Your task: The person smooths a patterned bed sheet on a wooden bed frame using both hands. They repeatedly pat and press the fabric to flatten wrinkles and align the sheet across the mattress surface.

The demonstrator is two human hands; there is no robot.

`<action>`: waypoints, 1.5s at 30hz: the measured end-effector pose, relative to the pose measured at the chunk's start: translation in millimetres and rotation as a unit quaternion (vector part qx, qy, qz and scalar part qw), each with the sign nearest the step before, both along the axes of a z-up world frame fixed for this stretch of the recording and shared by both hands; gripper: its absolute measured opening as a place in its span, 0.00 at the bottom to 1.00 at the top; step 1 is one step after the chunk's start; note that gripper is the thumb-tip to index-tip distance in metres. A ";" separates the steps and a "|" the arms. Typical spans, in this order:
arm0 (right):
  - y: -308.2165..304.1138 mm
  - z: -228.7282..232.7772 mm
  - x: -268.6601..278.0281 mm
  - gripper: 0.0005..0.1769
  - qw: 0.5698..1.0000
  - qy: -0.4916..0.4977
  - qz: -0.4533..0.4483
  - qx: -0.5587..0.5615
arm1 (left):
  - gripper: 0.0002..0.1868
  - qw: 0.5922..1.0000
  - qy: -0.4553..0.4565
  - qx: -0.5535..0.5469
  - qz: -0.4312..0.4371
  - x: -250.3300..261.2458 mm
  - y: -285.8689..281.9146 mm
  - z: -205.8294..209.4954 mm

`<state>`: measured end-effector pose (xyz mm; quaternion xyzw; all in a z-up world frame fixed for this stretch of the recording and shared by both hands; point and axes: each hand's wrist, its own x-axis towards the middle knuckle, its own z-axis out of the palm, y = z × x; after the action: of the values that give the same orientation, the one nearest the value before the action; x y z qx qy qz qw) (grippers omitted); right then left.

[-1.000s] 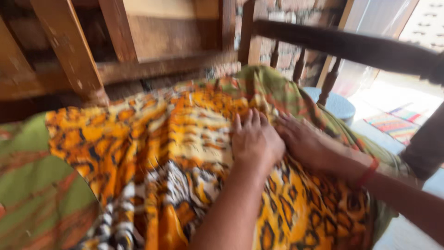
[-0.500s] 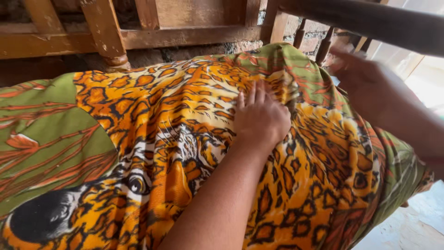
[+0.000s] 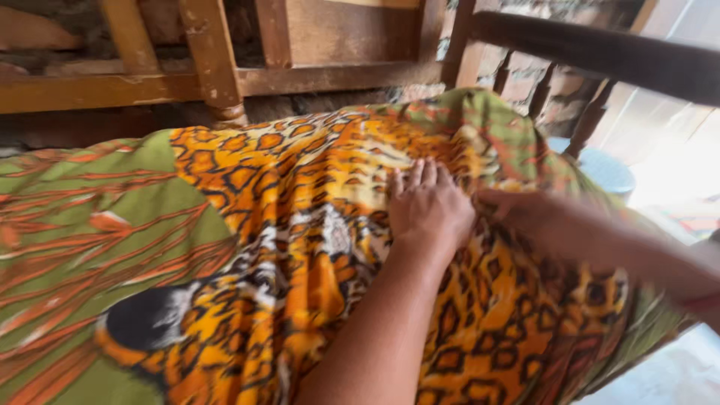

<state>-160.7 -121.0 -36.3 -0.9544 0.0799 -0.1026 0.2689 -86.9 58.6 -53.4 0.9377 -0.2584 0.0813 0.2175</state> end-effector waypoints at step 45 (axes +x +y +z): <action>57.2 -12.8 -18.3 0.25 0.968 -0.206 -0.064 -0.128 | 0.43 0.974 -0.209 0.028 -0.087 -33.4 86.4 23.8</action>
<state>-178.9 -63.7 -49.1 -0.9321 0.0696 -0.3231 0.1482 -120.3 145.0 -29.7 0.8798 -0.3807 0.2488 0.1383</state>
